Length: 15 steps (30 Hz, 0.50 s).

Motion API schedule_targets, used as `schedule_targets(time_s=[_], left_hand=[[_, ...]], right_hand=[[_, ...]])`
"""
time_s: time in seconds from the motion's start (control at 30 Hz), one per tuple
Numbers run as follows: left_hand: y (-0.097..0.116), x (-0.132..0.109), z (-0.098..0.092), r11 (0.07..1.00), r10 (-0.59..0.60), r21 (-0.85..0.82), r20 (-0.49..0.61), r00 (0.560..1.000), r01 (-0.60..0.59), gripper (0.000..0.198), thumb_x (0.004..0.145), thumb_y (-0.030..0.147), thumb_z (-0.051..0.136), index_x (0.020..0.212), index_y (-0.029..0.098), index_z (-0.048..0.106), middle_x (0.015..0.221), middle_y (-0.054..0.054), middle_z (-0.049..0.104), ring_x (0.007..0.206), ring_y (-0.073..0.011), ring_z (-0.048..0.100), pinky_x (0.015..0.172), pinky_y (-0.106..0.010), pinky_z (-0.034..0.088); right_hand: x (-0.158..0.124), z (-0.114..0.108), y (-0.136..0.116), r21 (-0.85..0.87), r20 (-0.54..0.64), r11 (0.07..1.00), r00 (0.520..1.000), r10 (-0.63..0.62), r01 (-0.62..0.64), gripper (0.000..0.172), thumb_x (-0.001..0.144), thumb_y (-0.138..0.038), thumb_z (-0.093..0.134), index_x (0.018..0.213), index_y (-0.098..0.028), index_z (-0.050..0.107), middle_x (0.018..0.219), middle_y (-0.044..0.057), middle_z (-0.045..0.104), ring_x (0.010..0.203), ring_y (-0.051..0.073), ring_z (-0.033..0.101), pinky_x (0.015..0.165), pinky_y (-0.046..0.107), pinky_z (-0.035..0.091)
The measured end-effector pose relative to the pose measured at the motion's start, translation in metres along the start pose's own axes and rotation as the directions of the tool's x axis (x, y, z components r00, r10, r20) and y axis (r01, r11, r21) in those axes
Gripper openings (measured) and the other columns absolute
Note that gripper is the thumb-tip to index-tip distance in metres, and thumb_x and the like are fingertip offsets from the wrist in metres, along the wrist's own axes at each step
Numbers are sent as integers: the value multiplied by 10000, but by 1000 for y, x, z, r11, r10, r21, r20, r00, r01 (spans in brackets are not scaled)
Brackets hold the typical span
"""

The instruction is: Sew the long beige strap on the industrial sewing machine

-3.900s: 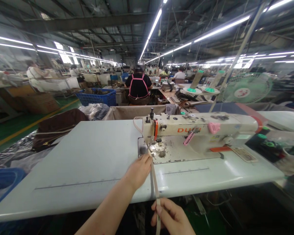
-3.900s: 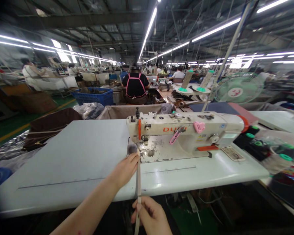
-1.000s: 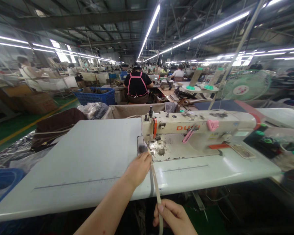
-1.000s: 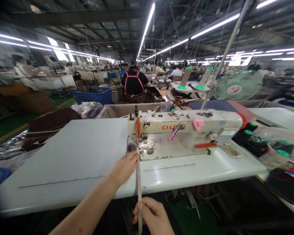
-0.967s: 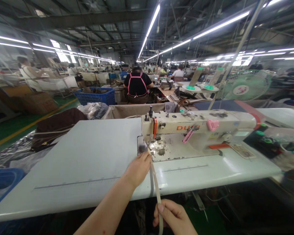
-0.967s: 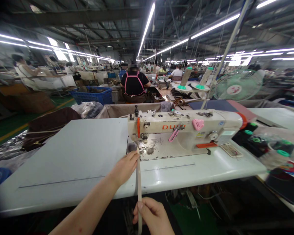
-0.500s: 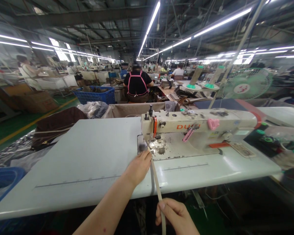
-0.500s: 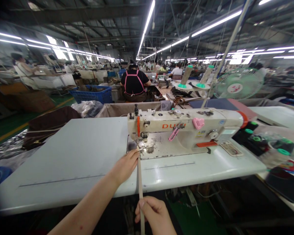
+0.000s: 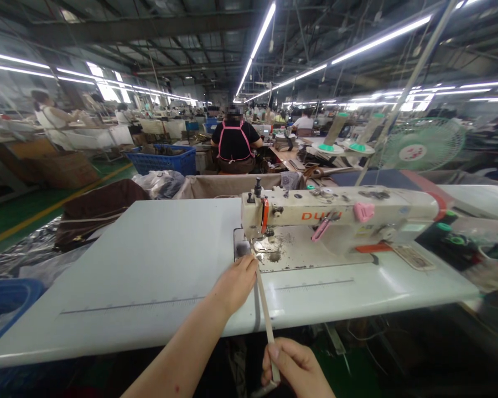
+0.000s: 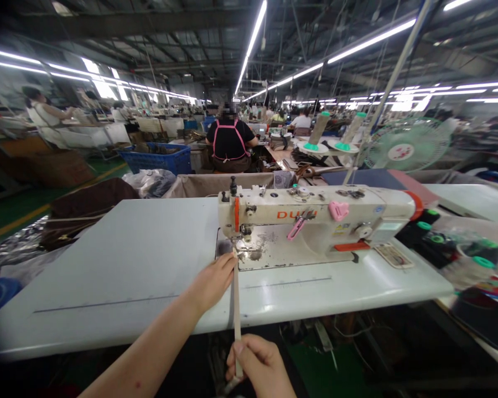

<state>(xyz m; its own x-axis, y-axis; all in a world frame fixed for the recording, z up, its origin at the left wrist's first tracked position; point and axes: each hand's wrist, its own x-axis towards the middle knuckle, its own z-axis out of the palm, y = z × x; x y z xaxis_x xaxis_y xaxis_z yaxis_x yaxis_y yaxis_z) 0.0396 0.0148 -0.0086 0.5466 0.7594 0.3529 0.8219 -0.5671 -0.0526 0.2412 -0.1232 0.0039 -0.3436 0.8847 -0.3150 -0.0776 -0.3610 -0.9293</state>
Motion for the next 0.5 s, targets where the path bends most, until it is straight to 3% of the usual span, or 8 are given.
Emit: schedule_targets(time_s=[0.1, 0.23, 0.3, 0.4, 0.5], left_hand=[[2, 1, -4, 1000, 5, -3, 8, 1000, -5, 230, 1023, 105, 546, 1216, 154, 661, 1343, -138, 689, 1282, -274, 655, 1157, -403, 533], [3, 2, -10, 1000, -11, -24, 27, 1000, 12, 202, 1023, 102, 547, 1164, 176, 671, 1321, -119, 697, 1242, -263, 669, 1117, -388, 558], [3, 3, -12, 999, -16, -38, 39, 999, 17, 197, 1022, 104, 542, 1145, 187, 672, 1319, -111, 699, 1247, -262, 667, 1107, -385, 564], [4, 4, -15, 998, -35, -57, 36, 999, 37, 217, 1025, 100, 523, 1165, 189, 662, 1322, -113, 696, 1263, -262, 658, 1143, -406, 539], [4, 4, -16, 998, -12, -68, 23, 1000, 14, 262, 1023, 66, 490, 1206, 165, 647, 1291, -117, 696, 1271, -266, 645, 1212, -437, 475]], right_hand=[[-1, -2, -6, -101, 8, 991, 996, -90, 91, 564, 884, -718, 767, 715, -180, 750, 731, 27, 658, 726, 175, 549, 743, 301, 422], [5, -6, -6, -219, -17, 962, 985, -172, 164, 508, 852, -672, 815, 706, -191, 737, 762, 1, 584, 764, 184, 519, 752, 303, 422], [11, -7, -2, -241, -77, 956, 979, -189, 166, 513, 833, -698, 815, 730, -197, 762, 796, 21, 632, 812, 212, 560, 793, 321, 455], [20, -7, 3, -185, -157, 978, 979, -127, 98, 644, 713, -826, 829, 872, -202, 836, 828, 63, 728, 835, 253, 616, 797, 353, 495], [22, -4, -3, -79, -162, 997, 987, -4, -9, 706, 658, -831, 873, 977, -202, 839, 795, 61, 752, 782, 237, 632, 746, 340, 499]])
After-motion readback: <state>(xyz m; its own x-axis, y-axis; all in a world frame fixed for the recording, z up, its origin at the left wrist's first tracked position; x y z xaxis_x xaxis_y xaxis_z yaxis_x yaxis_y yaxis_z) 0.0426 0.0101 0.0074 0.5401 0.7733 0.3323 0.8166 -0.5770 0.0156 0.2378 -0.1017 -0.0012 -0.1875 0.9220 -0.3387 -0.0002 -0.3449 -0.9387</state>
